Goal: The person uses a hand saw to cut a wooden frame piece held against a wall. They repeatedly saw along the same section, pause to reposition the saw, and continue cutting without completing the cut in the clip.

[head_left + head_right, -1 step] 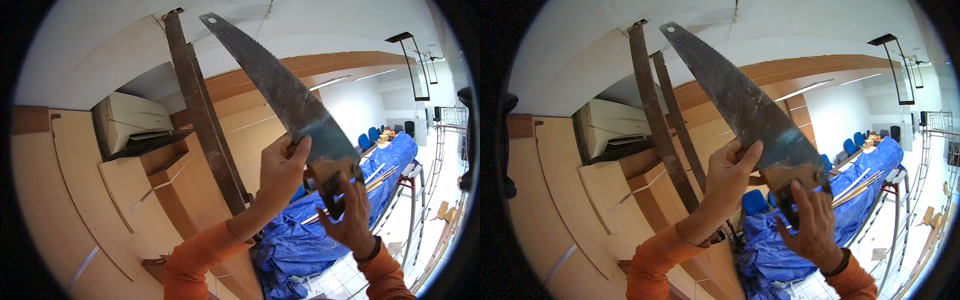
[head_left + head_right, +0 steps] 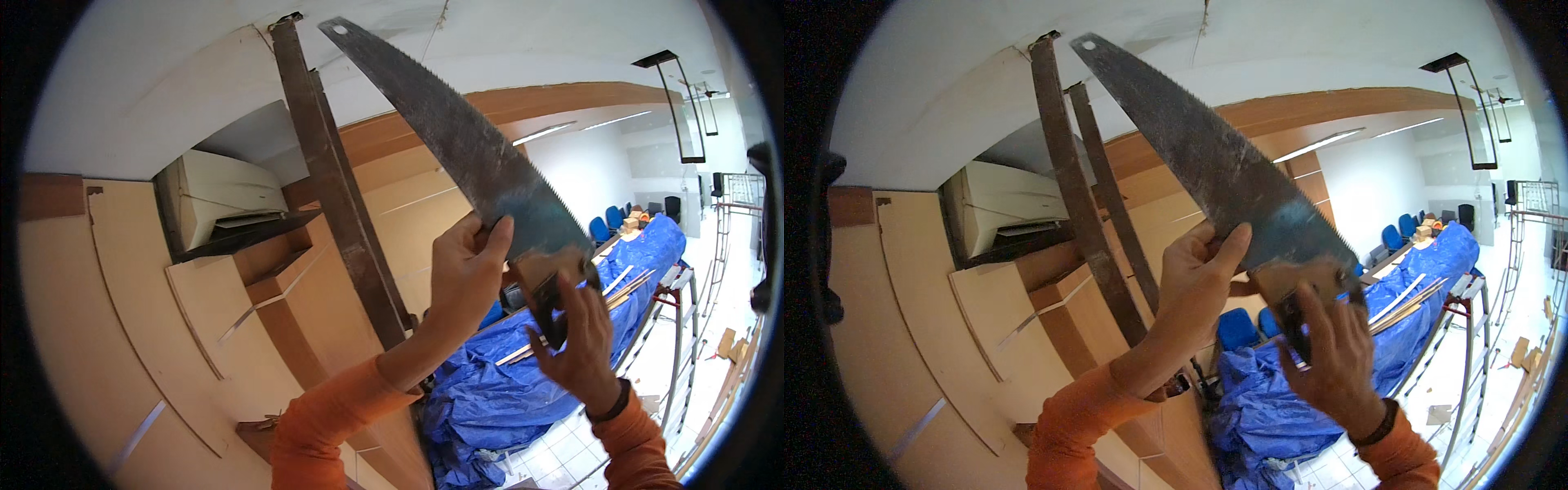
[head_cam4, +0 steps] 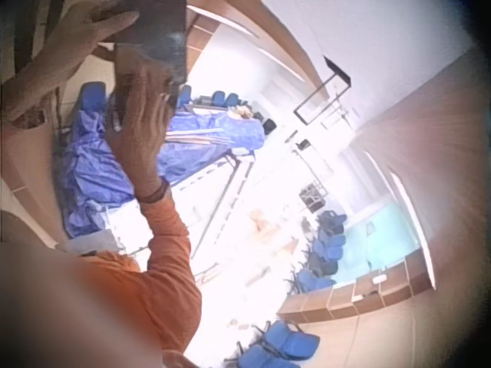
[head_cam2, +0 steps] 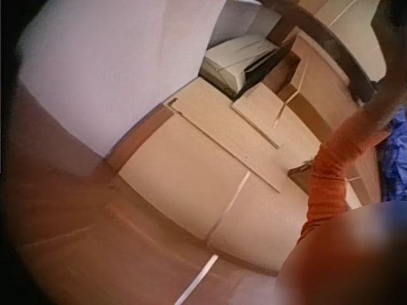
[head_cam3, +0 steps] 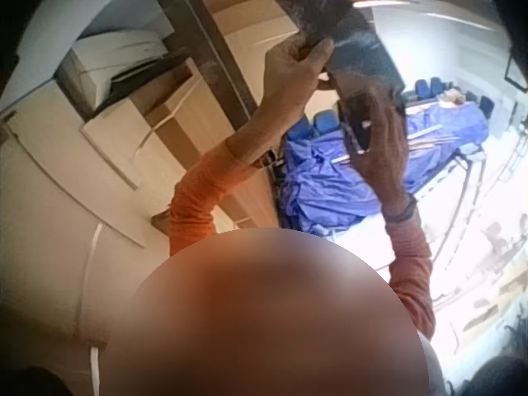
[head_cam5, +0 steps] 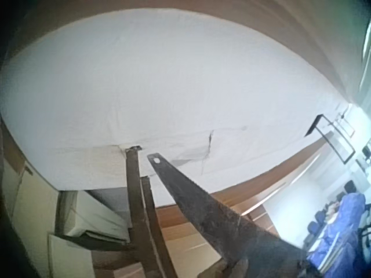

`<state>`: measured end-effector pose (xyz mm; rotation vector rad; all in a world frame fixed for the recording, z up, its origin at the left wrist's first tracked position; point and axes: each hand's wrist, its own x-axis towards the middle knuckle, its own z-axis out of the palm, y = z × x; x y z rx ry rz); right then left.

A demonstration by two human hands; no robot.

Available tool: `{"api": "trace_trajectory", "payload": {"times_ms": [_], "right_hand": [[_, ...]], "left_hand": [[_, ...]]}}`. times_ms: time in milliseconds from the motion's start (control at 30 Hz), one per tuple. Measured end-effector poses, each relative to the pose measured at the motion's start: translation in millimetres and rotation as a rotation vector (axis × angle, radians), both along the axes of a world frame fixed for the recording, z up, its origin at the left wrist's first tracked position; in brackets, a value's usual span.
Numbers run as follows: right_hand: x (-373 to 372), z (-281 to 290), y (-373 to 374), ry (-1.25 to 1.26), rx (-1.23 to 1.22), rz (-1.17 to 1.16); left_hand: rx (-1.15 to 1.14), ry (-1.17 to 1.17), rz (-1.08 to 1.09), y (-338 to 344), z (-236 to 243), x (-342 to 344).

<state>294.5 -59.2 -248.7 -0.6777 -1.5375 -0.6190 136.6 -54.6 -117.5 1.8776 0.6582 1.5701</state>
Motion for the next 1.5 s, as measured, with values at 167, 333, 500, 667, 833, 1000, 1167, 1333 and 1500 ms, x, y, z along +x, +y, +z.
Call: {"api": "trace_trajectory", "payload": {"times_ms": [167, 333, 500, 667, 833, 1000, 1167, 1333, 1500], "right_hand": [[21, 30, 38, -0.092, 0.105, -0.212], [40, 68, 57, -0.149, 0.03, 0.02], [65, 101, 70, -0.238, 0.134, -0.088], [79, 131, 75, -0.248, 0.263, -0.143], [82, 147, 78, -0.265, 0.276, -0.16], [83, 146, 83, -0.247, 0.273, -0.154], [85, 144, 86, -0.242, 0.266, -0.146], [87, 143, 85, -0.253, 0.286, -0.118], [89, 144, 84, -0.245, 0.326, -0.145]], "left_hand": [[0.084, -0.098, -0.029, 3, 19, 15], [0.205, -0.136, 0.029, 5, 57, 18], [0.479, -0.277, 0.142, -6, 134, -27], [0.555, -0.203, 0.086, -4, 183, -57], [0.573, -0.192, 0.132, -1, 192, -57], [0.609, -0.165, 0.118, 2, 192, -57], [0.625, -0.156, 0.113, 5, 193, -57], [0.607, -0.154, 0.11, 5, 191, -52], [0.622, -0.165, 0.099, 5, 193, -50]]}}
